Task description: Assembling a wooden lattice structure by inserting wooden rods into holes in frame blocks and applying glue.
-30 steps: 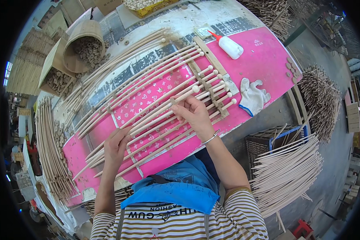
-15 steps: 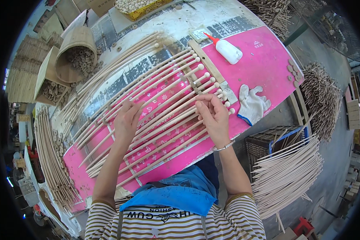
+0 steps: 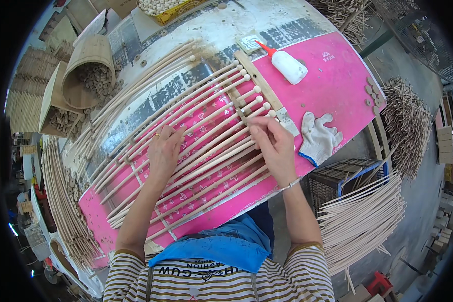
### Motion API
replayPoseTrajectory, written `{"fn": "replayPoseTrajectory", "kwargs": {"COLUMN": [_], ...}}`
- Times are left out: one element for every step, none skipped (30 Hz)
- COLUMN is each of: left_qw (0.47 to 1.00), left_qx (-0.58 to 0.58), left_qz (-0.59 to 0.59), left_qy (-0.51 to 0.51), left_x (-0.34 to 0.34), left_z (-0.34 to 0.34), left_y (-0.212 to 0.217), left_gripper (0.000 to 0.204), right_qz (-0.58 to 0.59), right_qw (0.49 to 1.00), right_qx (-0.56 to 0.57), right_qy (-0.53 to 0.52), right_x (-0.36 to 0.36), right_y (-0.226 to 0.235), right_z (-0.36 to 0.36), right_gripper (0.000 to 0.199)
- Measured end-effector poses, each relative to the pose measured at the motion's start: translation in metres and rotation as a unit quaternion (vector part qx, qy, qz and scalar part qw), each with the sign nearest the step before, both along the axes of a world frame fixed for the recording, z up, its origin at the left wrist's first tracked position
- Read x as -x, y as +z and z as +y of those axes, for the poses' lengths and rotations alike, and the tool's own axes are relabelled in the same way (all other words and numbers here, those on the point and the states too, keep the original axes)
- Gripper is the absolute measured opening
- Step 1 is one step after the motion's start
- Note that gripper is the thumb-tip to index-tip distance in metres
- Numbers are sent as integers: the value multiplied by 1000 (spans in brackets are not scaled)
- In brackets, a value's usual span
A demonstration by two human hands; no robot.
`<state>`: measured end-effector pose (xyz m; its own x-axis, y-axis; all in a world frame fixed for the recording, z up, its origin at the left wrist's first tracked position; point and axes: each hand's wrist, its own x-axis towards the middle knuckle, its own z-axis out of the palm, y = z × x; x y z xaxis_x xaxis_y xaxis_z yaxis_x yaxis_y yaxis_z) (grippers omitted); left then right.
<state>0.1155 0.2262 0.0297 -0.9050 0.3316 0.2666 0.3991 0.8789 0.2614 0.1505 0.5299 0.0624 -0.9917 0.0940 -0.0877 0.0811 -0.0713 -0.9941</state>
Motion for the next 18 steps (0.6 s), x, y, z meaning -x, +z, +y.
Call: {"fn": "replayPoseTrajectory", "kwargs": {"left_qw": [1000, 1000, 1000, 1000, 999, 999, 999, 999, 999, 1000, 1000, 1000, 999, 999, 999, 998, 998, 999], "left_qx": [1, 13, 25, 23, 35, 47, 48, 39, 31, 10, 9, -15, -39, -40, -19, 2, 4, 13], "left_qz": [0, 5, 11, 12, 13, 15, 15, 14, 13, 3, 2, 6, 10, 9, 23, 37, 38, 29], "left_qy": [2, 0, -1, -1, -6, -11, -6, -8, -9, -20, -17, -18, -20, -20, 12, 45, 48, 40], "left_x": [-1, -1, -1, -1, -1, -1, -1, -2, -2, -2, -3, -4, -5, -6, -8, -10, -13, -16], "left_z": [-2, -3, -4, -6, -7, -8, -8, -5, -4, -4, -6, -12, -18, -29, -44, -57, -69, -80], "left_y": [0, -1, -3, -5, -7, -7, -5, -3, 1, 5, 11, 16, 21, 23, 24, 26, 24, 20], "left_gripper": [33, 34, 35, 35, 37, 38, 38, 41, 43, 45, 45, 45, 45, 45, 45, 45, 45, 46], "right_qz": [31, 62, 113, 113, 110, 107, 108, 109, 103, 96, 116, 115, 128, 139, 141, 141, 116, 91], "right_qw": [997, 989, 967, 966, 959, 949, 939, 939, 939, 939, 939, 939, 951, 961, 959, 959, 967, 974], "right_qx": [-66, -135, -228, -230, -260, -289, -319, -318, -318, -320, -315, -315, -278, -240, -246, -247, -224, -201], "right_qy": [13, 23, 22, 23, 41, 59, 65, 69, 75, 79, 73, 75, 37, 0, -15, -14, -28, -43], "right_x": [12, 25, 41, 54, 67, 76, 82, 86, 89, 90, 89, 88, 87, 86, 82, 78, 74, 70], "right_y": [0, 1, 0, -1, -1, -1, -2, -2, 0, 2, 5, 5, 6, 6, 11, 14, 16, 16], "right_z": [2, 7, 12, 14, 15, 15, 14, 14, 13, 13, 13, 15, 20, 23, 29, 35, 39, 42], "right_gripper": [21, 24, 25, 25, 24, 23, 23, 23, 23, 23, 22, 22, 20, 18, 18, 18, 19, 19]}}
